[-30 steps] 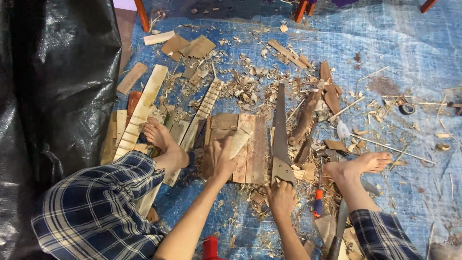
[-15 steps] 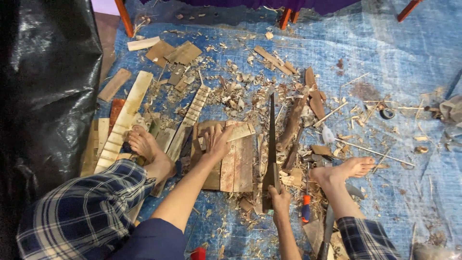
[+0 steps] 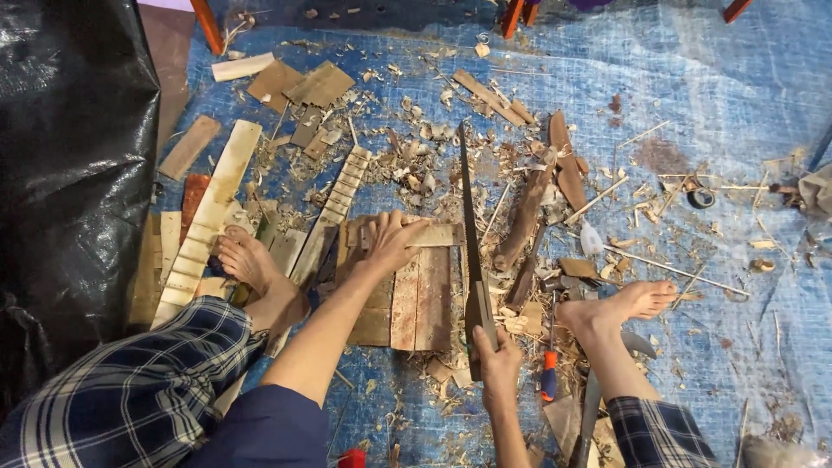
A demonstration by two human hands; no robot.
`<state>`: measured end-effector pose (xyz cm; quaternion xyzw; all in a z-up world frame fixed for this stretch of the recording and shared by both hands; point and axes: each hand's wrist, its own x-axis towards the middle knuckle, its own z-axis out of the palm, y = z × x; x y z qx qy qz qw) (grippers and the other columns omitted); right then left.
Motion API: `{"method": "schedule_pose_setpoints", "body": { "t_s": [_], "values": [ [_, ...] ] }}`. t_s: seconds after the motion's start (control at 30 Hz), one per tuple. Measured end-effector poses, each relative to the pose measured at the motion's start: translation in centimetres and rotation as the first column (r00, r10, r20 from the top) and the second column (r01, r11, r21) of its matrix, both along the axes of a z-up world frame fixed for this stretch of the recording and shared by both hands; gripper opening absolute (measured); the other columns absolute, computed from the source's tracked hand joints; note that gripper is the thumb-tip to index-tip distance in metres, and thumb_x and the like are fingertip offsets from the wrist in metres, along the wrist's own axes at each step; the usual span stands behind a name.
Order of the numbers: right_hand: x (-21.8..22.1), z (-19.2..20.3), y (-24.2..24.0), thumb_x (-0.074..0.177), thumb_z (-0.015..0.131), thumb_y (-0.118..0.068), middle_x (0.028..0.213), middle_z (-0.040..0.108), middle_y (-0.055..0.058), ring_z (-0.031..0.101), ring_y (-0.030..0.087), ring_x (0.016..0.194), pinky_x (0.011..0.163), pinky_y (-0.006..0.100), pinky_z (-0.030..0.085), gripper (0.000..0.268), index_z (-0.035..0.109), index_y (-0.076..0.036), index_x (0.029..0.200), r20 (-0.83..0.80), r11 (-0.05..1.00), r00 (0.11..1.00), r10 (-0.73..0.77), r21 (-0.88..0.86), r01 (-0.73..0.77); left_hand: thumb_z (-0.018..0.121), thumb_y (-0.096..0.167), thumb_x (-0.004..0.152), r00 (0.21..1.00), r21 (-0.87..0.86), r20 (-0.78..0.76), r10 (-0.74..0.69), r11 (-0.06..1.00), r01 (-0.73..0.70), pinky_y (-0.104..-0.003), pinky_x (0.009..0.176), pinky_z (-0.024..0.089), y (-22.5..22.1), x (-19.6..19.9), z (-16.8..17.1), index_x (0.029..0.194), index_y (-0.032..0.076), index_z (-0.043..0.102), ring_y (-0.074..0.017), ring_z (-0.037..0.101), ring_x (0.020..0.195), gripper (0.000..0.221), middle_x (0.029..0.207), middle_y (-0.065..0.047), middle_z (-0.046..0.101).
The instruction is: The person is using a large curved blade to shave and split pieces of wood while sitting on the floor.
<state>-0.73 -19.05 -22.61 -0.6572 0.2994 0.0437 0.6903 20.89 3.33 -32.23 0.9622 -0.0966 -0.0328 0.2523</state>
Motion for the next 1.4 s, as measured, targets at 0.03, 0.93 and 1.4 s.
{"method": "schedule_pose_setpoints", "body": {
  "t_s": [0.03,0.93,1.4],
  "values": [
    [0.0,0.0,0.0,0.089,0.073,-0.015,0.06,0.059,0.006,0.051,0.014,0.046,0.039,0.027,0.041,0.014,0.069,-0.001,0.09,0.001,1.0,1.0,-0.008,0.013,0.008,0.074,0.026,0.086,1.0,-0.001,-0.005,-0.003,1.0,0.003,-0.044,0.09,0.03,-0.1,0.0,0.1,0.136,0.04,0.062,-0.0248,0.032,0.104,0.053,0.108,-0.002,0.042],
    [-1.0,-1.1,0.8,0.084,0.076,-0.02,0.061,0.059,0.006,0.054,0.017,0.049,0.041,0.031,0.044,0.023,0.069,0.0,0.091,0.004,0.998,1.0,-0.017,0.052,0.017,0.052,0.026,0.092,0.947,0.187,0.32,0.039,0.977,-0.104,-0.042,0.076,0.033,-6.4,1.4,-3.2,0.101,0.016,0.058,-0.0233,0.039,0.085,0.014,0.091,-0.005,0.042],
    [-1.4,-2.0,1.5,0.088,0.073,-0.025,0.059,0.053,0.003,0.048,0.015,0.047,0.037,0.029,0.04,0.026,0.063,-0.006,0.073,0.066,0.999,0.998,0.015,-0.044,-0.012,0.047,0.037,0.098,0.957,0.234,0.281,0.074,0.962,-0.143,-0.041,0.075,0.031,-7.0,0.6,-0.1,0.098,0.015,0.053,-0.0224,0.038,0.083,0.023,0.092,-0.007,0.04]
  ]
}}
